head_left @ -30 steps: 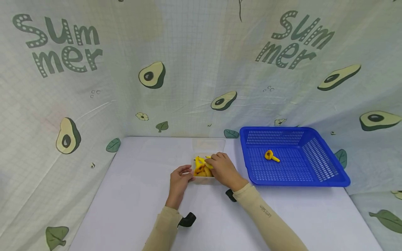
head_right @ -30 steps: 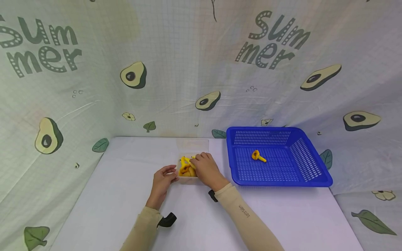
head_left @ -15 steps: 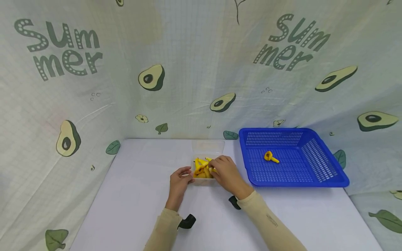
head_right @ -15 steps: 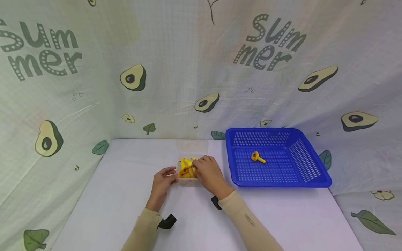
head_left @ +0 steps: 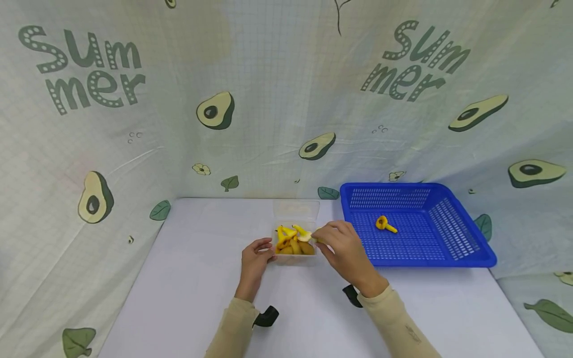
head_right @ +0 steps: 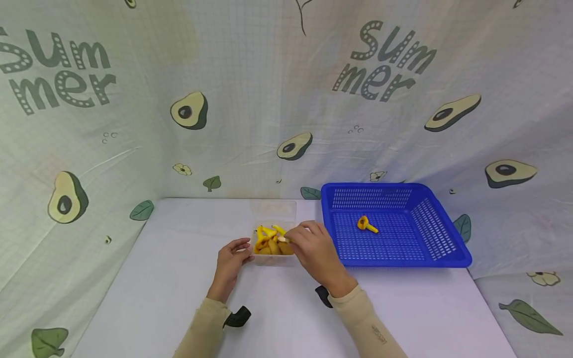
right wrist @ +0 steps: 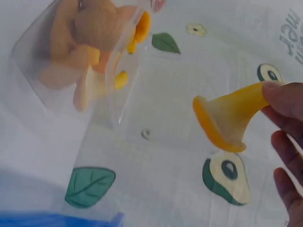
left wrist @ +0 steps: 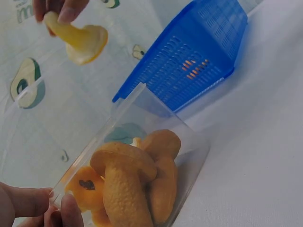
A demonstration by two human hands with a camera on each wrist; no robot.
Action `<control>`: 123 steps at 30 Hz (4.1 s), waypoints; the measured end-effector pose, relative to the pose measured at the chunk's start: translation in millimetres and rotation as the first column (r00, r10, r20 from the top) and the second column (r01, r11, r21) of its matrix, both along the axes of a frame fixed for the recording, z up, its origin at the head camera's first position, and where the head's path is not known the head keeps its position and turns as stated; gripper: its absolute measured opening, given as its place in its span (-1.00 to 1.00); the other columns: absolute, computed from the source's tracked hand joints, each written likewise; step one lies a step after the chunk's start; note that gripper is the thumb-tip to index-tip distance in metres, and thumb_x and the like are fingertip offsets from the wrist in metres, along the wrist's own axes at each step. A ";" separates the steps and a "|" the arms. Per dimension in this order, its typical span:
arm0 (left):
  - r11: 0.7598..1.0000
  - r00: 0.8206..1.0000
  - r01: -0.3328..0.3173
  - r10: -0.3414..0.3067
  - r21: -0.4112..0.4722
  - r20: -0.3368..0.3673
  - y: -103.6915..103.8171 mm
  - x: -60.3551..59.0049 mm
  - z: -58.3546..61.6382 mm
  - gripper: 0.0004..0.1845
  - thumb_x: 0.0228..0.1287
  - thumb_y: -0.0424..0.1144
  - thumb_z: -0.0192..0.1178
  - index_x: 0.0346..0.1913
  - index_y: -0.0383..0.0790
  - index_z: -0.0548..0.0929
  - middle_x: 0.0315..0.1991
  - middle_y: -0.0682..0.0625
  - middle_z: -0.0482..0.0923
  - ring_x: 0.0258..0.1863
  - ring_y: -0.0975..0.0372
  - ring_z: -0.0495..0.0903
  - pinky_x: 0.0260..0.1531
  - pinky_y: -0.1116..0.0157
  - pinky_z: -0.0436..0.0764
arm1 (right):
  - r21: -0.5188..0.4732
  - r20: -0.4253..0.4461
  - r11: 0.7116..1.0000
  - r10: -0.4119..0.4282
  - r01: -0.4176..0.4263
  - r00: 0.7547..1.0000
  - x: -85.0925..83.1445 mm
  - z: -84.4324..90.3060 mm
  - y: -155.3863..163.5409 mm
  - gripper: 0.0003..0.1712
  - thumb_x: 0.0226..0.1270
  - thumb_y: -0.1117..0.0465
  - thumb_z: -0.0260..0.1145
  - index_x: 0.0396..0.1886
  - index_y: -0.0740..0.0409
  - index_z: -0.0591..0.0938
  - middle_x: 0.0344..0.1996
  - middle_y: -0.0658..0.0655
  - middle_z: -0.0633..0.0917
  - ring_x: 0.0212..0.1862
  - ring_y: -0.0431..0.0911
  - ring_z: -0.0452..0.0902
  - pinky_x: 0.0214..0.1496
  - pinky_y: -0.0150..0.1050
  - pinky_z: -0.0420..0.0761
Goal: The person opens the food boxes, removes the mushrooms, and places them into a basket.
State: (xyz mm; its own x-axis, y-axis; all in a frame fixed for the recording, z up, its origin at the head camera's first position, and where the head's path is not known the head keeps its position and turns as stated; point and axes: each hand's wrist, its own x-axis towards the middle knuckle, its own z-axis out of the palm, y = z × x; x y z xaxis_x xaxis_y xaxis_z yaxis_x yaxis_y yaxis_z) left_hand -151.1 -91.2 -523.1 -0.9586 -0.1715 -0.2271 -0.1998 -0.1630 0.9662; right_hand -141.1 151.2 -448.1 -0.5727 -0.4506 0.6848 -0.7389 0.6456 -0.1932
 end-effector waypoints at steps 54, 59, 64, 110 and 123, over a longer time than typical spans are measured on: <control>1.000 1.000 0.003 -0.002 -0.024 0.028 -0.3 0.3 3.0 -0.63 0.38 -0.59 0.27 0.22 -0.59 0.59 -0.09 -0.19 0.57 -0.30 0.20 0.56 -0.28 0.39 0.79 | -0.015 0.041 0.978 -0.208 0.209 0.977 5.6 1.9 100.0 -0.53 -0.01 0.59 0.60 -0.04 0.28 0.78 -0.12 0.27 0.78 -0.02 0.23 0.59 -0.04 0.12 0.56; 1.000 1.000 0.000 0.000 -0.017 0.028 -0.8 -0.3 1.7 -0.63 0.38 -0.60 0.26 0.22 -0.60 0.58 -0.09 -0.18 0.57 -0.30 0.20 0.55 -0.29 0.39 0.79 | 0.032 0.073 0.989 -0.147 0.145 0.987 5.3 -8.6 75.6 -0.58 0.06 0.48 0.63 -0.04 0.22 0.79 -0.12 0.18 0.78 -0.02 0.15 0.63 0.04 0.13 0.63; 1.000 1.000 0.000 0.000 -0.007 0.016 -0.3 -1.1 -1.3 -0.63 0.37 -0.62 0.25 0.21 -0.62 0.58 -0.07 -0.22 0.57 -0.31 0.20 0.55 -0.29 0.40 0.78 | 0.050 0.116 0.994 -0.101 0.095 0.988 5.3 -17.7 52.3 -0.63 0.12 0.44 0.61 -0.04 0.17 0.79 -0.10 0.12 0.79 0.00 0.10 0.64 0.10 0.11 0.67; 1.000 1.000 0.002 -0.002 0.008 0.008 -0.7 1.0 0.4 -0.64 0.41 -0.56 0.27 0.22 -0.61 0.57 -0.07 -0.21 0.57 -0.31 0.23 0.57 -0.29 0.43 0.78 | 0.179 0.340 0.980 0.023 -0.088 0.940 -47.7 -44.8 -58.6 -0.72 0.31 0.37 0.54 0.00 0.13 0.80 -0.02 0.07 0.79 0.07 0.02 0.61 0.23 0.00 0.65; 1.000 1.000 0.001 -0.001 0.002 -0.001 0.1 -1.1 -2.1 -0.64 0.41 -0.56 0.27 0.21 -0.64 0.56 -0.10 -0.20 0.57 -0.32 0.23 0.57 -0.31 0.44 0.77 | 0.204 0.337 0.975 0.010 -0.084 0.941 -53.6 -45.5 -67.0 -0.87 0.29 0.31 0.57 -0.19 0.14 0.83 -0.16 0.03 0.79 -0.02 -0.01 0.61 0.12 -0.04 0.67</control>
State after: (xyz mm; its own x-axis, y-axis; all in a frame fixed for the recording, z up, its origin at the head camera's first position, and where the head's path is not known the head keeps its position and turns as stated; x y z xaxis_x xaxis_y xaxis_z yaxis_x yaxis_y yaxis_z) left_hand -152.2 -91.2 -525.2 -0.9591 -0.1701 -0.2263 -0.1988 -0.1644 0.9662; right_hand -194.6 84.2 -493.6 -0.7252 -0.5963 0.3443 -0.6865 0.6648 -0.2945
